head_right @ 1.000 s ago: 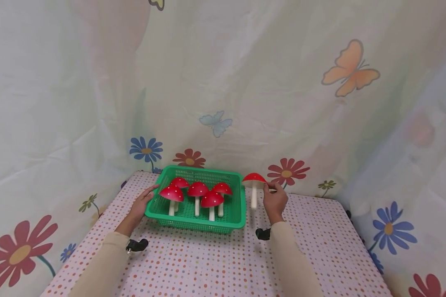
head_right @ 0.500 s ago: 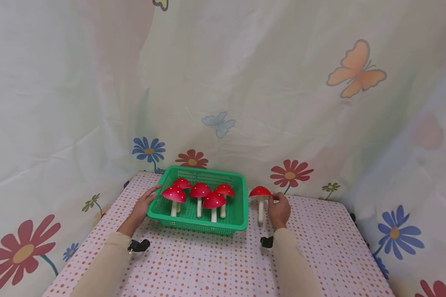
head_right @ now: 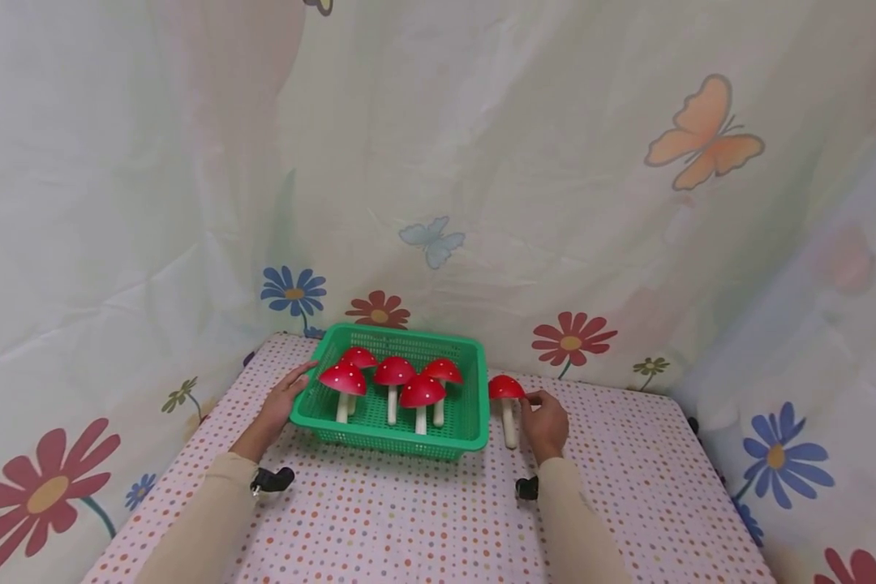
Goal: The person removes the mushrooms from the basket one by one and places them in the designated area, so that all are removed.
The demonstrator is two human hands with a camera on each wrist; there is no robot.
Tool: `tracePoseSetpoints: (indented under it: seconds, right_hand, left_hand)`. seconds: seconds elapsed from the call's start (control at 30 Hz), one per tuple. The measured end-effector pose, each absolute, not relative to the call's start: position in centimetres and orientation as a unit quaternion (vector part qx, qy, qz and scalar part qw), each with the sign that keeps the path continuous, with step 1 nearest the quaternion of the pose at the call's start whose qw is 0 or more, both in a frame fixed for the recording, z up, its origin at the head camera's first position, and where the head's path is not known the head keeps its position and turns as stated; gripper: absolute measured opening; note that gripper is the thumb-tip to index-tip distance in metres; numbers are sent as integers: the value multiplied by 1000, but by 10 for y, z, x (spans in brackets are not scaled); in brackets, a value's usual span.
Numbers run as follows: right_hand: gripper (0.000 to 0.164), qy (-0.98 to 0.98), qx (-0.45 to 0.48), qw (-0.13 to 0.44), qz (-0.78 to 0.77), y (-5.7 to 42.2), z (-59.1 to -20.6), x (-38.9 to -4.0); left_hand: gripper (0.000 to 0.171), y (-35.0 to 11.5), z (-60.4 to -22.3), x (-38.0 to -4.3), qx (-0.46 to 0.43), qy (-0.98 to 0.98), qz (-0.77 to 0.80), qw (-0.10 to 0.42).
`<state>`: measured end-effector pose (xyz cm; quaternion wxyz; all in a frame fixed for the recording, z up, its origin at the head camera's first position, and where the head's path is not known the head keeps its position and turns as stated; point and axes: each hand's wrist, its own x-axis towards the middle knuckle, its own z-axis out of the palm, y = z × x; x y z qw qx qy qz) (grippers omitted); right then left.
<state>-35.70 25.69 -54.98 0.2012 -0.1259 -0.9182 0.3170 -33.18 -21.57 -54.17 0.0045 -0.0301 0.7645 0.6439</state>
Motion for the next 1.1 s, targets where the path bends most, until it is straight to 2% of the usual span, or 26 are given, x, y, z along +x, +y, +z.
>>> tracePoseSetpoints:
  seconds: [0.2, 0.3, 0.43, 0.57, 0.7, 0.8, 0.9, 1.0, 1.1]
  right_hand:
    - [25, -934, -129, 119, 312, 268, -550, -350]
    - [25, -937, -125, 111, 306, 274, -544, -345]
    - [25, -927, -81, 158, 332, 275, -533, -339]
    - [19, -900, 26, 218, 378, 261, -518, -336]
    - [15, -870, 116, 235, 418, 237, -500, -334]
    - [16, -863, 145, 197, 443, 214, -488, -331]
    - [23, -854, 148, 114, 485, 191, -479, -327]
    - [29, -834, 130, 31, 535, 171, -475, -324]
    - [32, -811, 94, -4, 578, 154, -475, -325]
  left_hand:
    - [42, -214, -543, -333, -33, 766, 642, 7]
    - [42, -211, -544, -335, -28, 767, 641, 10]
    - [42, -209, -542, -336, -26, 768, 640, 8]
    - [41, -209, -538, -334, -27, 766, 642, 4]
    - [42, -211, -536, -333, -28, 764, 645, 3]
    - [42, -212, -537, -332, -32, 761, 648, 3]
    - [42, -213, -539, -330, -39, 758, 651, 3]
    - [43, -213, -540, -328, -42, 755, 654, 3]
    - [43, -213, -539, -327, -40, 751, 659, 6]
